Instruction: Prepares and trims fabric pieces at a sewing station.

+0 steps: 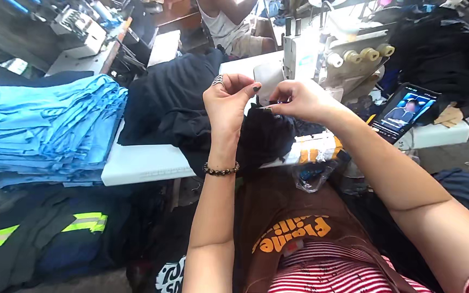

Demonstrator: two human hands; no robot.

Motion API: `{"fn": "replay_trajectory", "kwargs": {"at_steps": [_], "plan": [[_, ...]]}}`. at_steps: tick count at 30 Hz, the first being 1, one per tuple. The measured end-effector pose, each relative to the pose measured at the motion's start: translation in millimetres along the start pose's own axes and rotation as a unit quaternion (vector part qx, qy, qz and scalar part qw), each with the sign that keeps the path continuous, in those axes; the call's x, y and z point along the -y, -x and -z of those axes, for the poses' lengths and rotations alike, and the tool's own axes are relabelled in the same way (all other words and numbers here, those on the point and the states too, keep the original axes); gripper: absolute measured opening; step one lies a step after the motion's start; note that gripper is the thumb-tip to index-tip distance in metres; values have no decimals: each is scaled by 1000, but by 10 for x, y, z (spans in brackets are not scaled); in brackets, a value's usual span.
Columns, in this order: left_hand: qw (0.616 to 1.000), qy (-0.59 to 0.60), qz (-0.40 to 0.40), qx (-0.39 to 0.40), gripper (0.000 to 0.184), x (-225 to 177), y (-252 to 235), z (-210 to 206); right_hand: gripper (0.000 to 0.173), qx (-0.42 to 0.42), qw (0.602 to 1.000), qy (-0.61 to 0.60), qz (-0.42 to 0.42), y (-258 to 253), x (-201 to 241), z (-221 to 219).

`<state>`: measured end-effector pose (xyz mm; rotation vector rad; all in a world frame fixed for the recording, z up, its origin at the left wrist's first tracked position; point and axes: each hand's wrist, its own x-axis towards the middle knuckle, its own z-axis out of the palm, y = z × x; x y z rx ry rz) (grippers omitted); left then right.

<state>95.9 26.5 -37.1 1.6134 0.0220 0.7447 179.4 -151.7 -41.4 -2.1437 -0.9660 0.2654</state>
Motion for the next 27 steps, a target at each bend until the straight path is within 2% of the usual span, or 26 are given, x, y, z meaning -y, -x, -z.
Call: {"fn": "replay_trajectory", "kwargs": {"at_steps": [3, 6, 8, 9, 11, 12, 13, 14, 15, 16, 17, 19, 21, 23, 25, 27], "plan": [[1000, 14, -3, 22, 21, -57, 48, -38, 28, -5, 999, 49, -7, -27, 40, -80], [992, 102, -6, 78, 22, -133, 143, 5, 25, -33, 999, 29, -9, 22, 21, -111], [967, 207, -40, 144, 20, -150, 231, 115, 22, -77, 997, -30, 2, 72, -66, -124], [943, 266, -67, 190, 18, -141, 278, 188, 22, -111, 991, -81, 9, 98, -132, -129], [874, 421, -113, 215, 12, -117, 212, 250, 17, -192, 949, -249, -20, 161, -229, -133], [846, 469, -129, 216, 17, -126, 158, 272, 16, -236, 911, -333, -59, 212, -252, -133], [839, 485, -131, 207, 30, -125, 111, 317, 15, -274, 875, -390, -82, 281, -300, -148], [862, 449, -133, 194, 35, -79, 59, 381, 18, -302, 855, -412, -86, 358, -379, -196], [900, 366, -139, 193, 33, 17, 2, 453, 23, -313, 855, -402, -92, 444, -474, -275], [933, 260, -141, 206, 34, 150, -64, 528, 28, -305, 870, -374, -106, 536, -564, -384], [954, 140, -137, 227, 44, 294, -117, 578, 31, -292, 883, -345, -126, 625, -642, -523], [955, -55, -103, 274, 57, 596, -184, 586, 38, -247, 904, -298, -180, 771, -770, -828], [940, -140, -70, 303, 41, 855, -193, 540, 48, -197, 906, -296, -228, 770, -848, -1036], [952, -99, -52, 286, 18, 989, -160, 527, 42, -177, 890, -327, -265, 740, -843, -1139], [968, 28, -33, 246, 12, 937, -117, 574, 28, -160, 866, -401, -251, 755, -803, -1115], [970, 115, -31, 214, 9, 734, -72, 673, 21, -137, 854, -462, -197, 860, -734, -952]]}}
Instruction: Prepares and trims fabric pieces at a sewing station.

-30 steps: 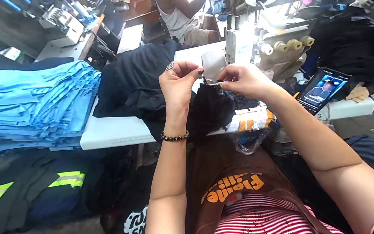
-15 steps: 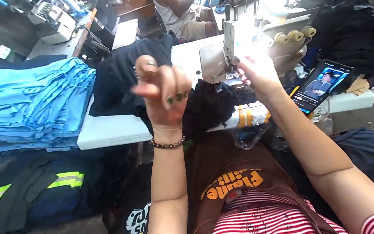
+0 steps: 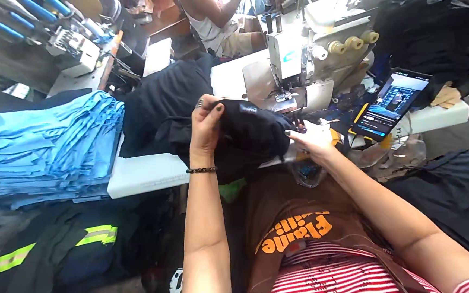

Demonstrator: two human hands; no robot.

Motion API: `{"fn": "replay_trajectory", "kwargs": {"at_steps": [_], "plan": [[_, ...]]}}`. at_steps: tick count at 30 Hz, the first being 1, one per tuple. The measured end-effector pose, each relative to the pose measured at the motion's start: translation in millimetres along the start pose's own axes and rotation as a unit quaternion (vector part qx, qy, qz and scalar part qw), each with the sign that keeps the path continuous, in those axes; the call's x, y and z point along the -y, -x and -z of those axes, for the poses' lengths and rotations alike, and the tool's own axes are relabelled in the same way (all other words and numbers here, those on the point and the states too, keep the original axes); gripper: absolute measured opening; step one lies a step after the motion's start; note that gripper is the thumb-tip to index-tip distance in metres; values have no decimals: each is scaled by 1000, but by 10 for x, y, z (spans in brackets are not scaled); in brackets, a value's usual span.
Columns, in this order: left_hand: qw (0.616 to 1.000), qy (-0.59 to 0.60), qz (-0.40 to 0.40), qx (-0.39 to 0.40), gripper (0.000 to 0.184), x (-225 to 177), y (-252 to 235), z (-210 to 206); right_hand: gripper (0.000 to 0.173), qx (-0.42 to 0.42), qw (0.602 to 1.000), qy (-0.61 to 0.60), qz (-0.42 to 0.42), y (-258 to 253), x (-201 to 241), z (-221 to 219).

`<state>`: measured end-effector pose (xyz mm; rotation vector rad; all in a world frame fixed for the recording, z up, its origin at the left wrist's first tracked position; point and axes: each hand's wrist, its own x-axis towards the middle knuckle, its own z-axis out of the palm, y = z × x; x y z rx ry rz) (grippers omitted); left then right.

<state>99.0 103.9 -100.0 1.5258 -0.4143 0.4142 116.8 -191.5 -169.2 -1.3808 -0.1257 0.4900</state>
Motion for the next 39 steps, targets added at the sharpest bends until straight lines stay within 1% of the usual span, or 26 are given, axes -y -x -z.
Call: {"fn": "replay_trajectory", "kwargs": {"at_steps": [2, 4, 6, 8, 11, 12, 13, 16, 17, 19, 21, 23, 25, 28, 32, 34, 36, 37, 38, 39], "plan": [[1000, 17, -18, -16, 15, -272, 102, 3, 20, 20, 997, 8, 68, 162, 202, 131], [1000, -19, -19, -2, 10, -541, 252, -59, 24, 9, 988, 67, 137, 322, 422, 281], [998, -55, -25, 23, 7, -738, 350, -156, 24, -18, 974, 122, 188, 445, 586, 396], [996, -76, -35, 38, 8, -837, 434, -261, 23, -34, 966, 148, 208, 547, 690, 460], [997, -70, -31, 24, 10, -891, 473, -377, 21, -36, 966, 145, 213, 621, 739, 499], [997, -74, -25, 22, 10, -906, 486, -407, 21, -41, 962, 161, 214, 627, 730, 504], [996, -79, -18, 21, 10, -917, 500, -436, 20, -50, 954, 197, 219, 629, 715, 510], [997, -80, 5, 15, 10, -915, 528, -480, 19, -75, 904, 344, 242, 630, 685, 510], [997, -76, 15, 14, 11, -910, 536, -489, 18, -84, 893, 370, 242, 625, 671, 502], [997, -66, 42, 11, 11, -907, 549, -513, 18, -100, 892, 379, 228, 622, 631, 490], [996, -41, 73, 1, 12, -901, 555, -535, 17, -99, 911, 337, 216, 609, 581, 476], [994, -13, 105, -19, 12, -871, 575, -544, 19, -77, 946, 253, 187, 599, 516, 470], [991, -3, 129, -36, 11, -831, 606, -548, 21, -52, 967, 184, 167, 597, 450, 477], [984, -4, 167, -60, 10, -774, 672, -559, 25, -34, 976, 168, 137, 586, 385, 498], [970, 13, 220, -105, 13, -603, 718, -552, 26, -27, 981, 164, 98, 513, 289, 489], [960, 24, 247, -130, 13, -509, 735, -552, 27, -33, 979, 177, 96, 477, 226, 487], [952, 33, 267, -148, 12, -433, 770, -554, 34, -34, 964, 233, 127, 442, 112, 476], [949, 34, 272, -154, 10, -420, 794, -556, 40, -21, 946, 287, 151, 429, 26, 456], [949, 31, 273, -154, 9, -432, 813, -558, 47, -3, 920, 355, 168, 426, -77, 428], [952, 23, 268, -146, 9, -470, 804, -564, 50, 18, 897, 411, 163, 432, -174, 380]]}}
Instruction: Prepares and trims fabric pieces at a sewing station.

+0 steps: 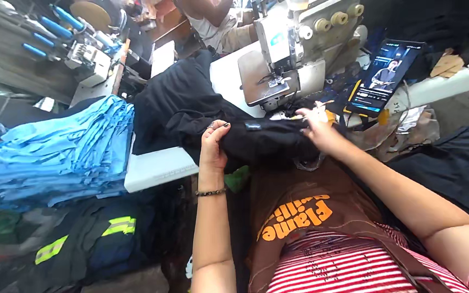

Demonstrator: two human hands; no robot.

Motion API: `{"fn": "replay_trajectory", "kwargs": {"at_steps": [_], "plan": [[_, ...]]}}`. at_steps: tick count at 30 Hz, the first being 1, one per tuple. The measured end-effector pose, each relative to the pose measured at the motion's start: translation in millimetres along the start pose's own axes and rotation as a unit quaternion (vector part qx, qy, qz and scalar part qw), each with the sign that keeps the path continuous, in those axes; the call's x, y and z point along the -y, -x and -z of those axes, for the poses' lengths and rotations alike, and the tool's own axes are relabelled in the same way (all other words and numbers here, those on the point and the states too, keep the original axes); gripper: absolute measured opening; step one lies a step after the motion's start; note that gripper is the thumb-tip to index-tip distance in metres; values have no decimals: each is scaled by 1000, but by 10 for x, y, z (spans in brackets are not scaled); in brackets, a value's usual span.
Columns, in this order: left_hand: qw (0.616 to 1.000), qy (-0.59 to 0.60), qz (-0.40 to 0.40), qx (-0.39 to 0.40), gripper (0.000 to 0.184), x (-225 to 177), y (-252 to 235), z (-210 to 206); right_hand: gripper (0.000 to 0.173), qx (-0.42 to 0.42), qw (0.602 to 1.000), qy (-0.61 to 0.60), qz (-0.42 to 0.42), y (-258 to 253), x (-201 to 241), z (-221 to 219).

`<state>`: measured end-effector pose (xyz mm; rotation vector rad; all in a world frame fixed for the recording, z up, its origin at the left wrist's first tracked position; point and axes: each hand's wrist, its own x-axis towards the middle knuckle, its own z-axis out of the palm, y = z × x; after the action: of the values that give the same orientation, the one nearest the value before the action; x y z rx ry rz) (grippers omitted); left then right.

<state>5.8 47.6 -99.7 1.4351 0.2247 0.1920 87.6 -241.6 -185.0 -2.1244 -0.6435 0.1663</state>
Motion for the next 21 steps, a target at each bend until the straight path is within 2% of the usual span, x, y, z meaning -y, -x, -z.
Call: {"fn": "replay_trajectory", "kwargs": {"at_steps": [2, 3, 4, 6, 8, 9, 11, 13, 14, 16, 17, 19, 21], "plan": [[999, -24, -31, 34, 11, -210, 47, -71, 46, 83, 994, 61, -25, 82, 50, -65], [995, -43, -58, 69, 11, -378, 122, -130, 44, 104, 992, 69, -37, 135, 120, 7], [985, -81, -97, 114, 9, -563, 248, -201, 40, 90, 993, 75, -32, 209, 192, 135], [942, -185, -185, 209, 10, -923, 627, -374, 32, -15, 996, 91, 6, 396, 322, 488], [865, -303, -252, 312, 12, -1220, 1010, -589, 28, -133, 988, 73, 26, 603, 475, 861], [826, -332, -278, 361, 15, -1309, 1144, -712, 25, -173, 984, 31, 21, 715, 564, 1012], [778, -325, -311, 439, 17, -1374, 1266, -912, 22, -206, 966, -151, 39, 928, 691, 1168], [781, -308, -318, 440, 16, -1417, 1272, -954, 17, -147, 933, -315, 91, 1099, 755, 1204], [797, -309, -320, 408, 15, -1442, 1256, -894, 20, -89, 936, -317, 122, 1179, 748, 1227], [834, -293, -325, 336, 14, -1478, 1184, -665, 51, -1, 962, -216, 167, 1300, 714, 1279], [849, -277, -327, 310, 14, -1496, 1152, -556, 60, 4, 976, -138, 170, 1354, 689, 1302], [844, -297, -327, 306, 15, -1527, 1103, -382, 57, -64, 985, 15, 157, 1455, 634, 1389], [781, -416, -340, 319, 15, -1525, 1096, -427, 44, -162, 971, 107, 143, 1587, 614, 1608]]}}
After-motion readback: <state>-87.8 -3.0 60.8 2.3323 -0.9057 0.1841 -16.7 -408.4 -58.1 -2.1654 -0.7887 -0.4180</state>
